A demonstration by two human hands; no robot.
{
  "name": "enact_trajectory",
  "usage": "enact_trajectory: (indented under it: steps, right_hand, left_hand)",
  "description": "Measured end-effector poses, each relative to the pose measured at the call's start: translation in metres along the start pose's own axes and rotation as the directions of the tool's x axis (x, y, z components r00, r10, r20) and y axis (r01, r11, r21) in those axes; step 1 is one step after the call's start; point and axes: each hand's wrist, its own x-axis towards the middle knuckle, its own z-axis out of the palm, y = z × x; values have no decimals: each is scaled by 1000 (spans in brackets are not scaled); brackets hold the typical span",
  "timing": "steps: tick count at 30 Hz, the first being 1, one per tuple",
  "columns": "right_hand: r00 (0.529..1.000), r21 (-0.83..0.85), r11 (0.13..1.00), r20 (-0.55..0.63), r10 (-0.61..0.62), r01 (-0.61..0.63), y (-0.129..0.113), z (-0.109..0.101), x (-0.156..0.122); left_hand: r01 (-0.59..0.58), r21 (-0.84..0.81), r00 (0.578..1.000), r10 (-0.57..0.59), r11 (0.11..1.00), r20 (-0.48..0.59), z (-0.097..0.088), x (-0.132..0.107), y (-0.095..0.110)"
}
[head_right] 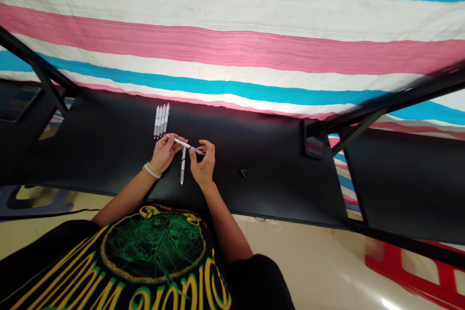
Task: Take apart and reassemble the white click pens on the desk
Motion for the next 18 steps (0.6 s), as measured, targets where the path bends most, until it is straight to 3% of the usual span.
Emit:
enact_trajectory:
  steps: [4, 9, 15, 18]
  right_hand:
    - [999, 16, 999, -18, -27, 28, 1, -1, 0]
    - [990, 69, 988, 43, 138, -140, 4, 0, -1]
    - [998, 131, 989, 25, 64, -67, 1, 1, 0]
    - [985, 155, 973, 41, 165, -170, 1, 1, -1]
  left_hand:
    - [-7, 1, 1000, 7, 1000, -11, -1, 1, 0]
    - [9, -14, 1000, -9, 1000, -19, -1, 1, 0]
    - [6, -8, 1000, -6, 1000, -9, -1, 1, -1]
    - [2, -6, 1000, -2, 1000, 5, -3, 2, -2]
